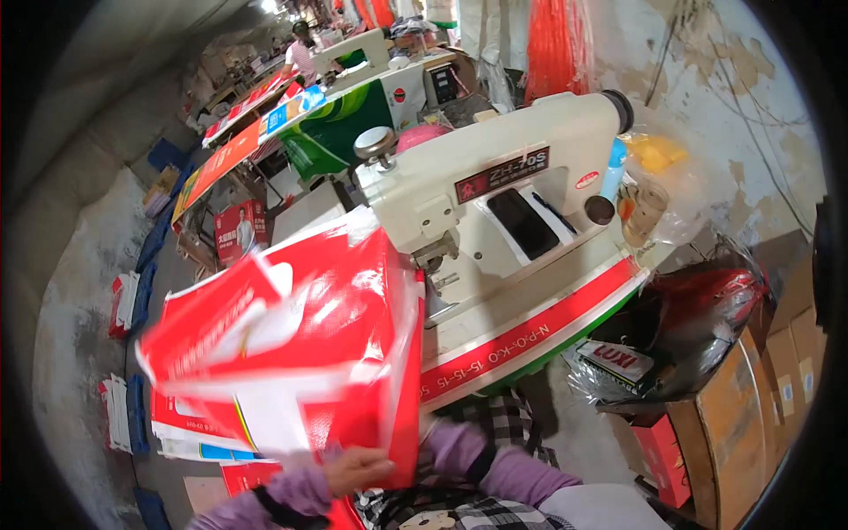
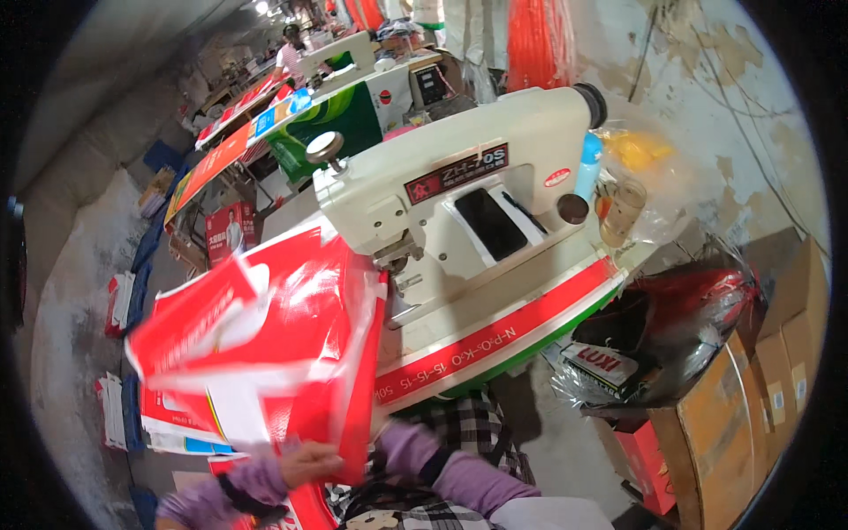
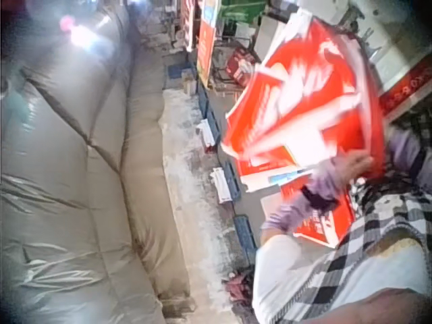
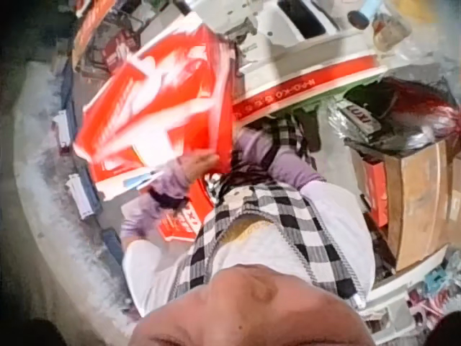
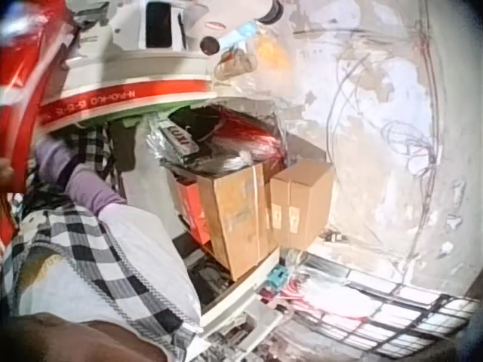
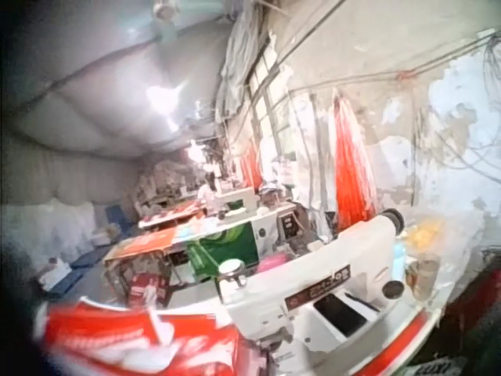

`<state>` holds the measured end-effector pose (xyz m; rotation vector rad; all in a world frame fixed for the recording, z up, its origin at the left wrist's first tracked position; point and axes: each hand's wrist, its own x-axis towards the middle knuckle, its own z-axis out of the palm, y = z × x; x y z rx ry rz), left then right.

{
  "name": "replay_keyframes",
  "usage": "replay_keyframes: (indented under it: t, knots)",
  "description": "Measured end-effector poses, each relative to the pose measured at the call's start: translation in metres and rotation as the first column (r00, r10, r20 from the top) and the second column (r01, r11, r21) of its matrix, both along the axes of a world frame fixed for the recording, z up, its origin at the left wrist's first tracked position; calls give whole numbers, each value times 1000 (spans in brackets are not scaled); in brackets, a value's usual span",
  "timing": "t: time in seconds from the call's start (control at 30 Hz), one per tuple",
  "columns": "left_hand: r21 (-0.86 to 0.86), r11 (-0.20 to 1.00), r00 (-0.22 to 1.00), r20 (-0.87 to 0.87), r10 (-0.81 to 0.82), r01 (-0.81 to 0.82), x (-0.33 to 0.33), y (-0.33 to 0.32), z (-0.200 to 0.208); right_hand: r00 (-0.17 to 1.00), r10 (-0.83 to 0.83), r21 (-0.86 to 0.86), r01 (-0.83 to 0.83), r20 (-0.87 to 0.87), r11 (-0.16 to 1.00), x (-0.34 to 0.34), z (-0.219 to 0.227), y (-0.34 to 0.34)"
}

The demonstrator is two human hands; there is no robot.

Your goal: Sewing the edges of large plastic or woven bags using an industrial sewing machine.

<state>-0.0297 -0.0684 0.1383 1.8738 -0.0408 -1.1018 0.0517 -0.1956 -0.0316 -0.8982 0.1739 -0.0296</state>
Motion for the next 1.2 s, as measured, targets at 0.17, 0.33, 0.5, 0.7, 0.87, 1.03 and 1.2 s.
replay_keyframes:
  t: [0.17,0.33,0.5,0.7,0.87,1.03,1.2]
  knots:
    - [-358,836,908,-210,362,-416,-12,-17,1,909,417,14,-417,-26,909,-14,25,-44]
    - [394,841,672,511,-536,371,52,-79,40,941,316,-63,-311,121,948,2,40,-79]
    - [698,574,84,601,-795,428,77,-136,63,690,590,-883,160,419,441,-69,25,-98]
    - [636,628,483,419,-769,448,4,-107,19,865,474,-535,-482,-165,694,-77,82,-126]
    - [552,377,110,455,-884,744,47,-106,17,855,420,-805,-466,-303,368,-74,111,-130]
    - [321,695,346,689,-637,643,207,-12,43,890,412,-947,-281,-195,158,-75,113,-115]
    - [881,265,198,200,-960,392,249,-77,124,954,300,-988,-52,-7,144,21,69,-125]
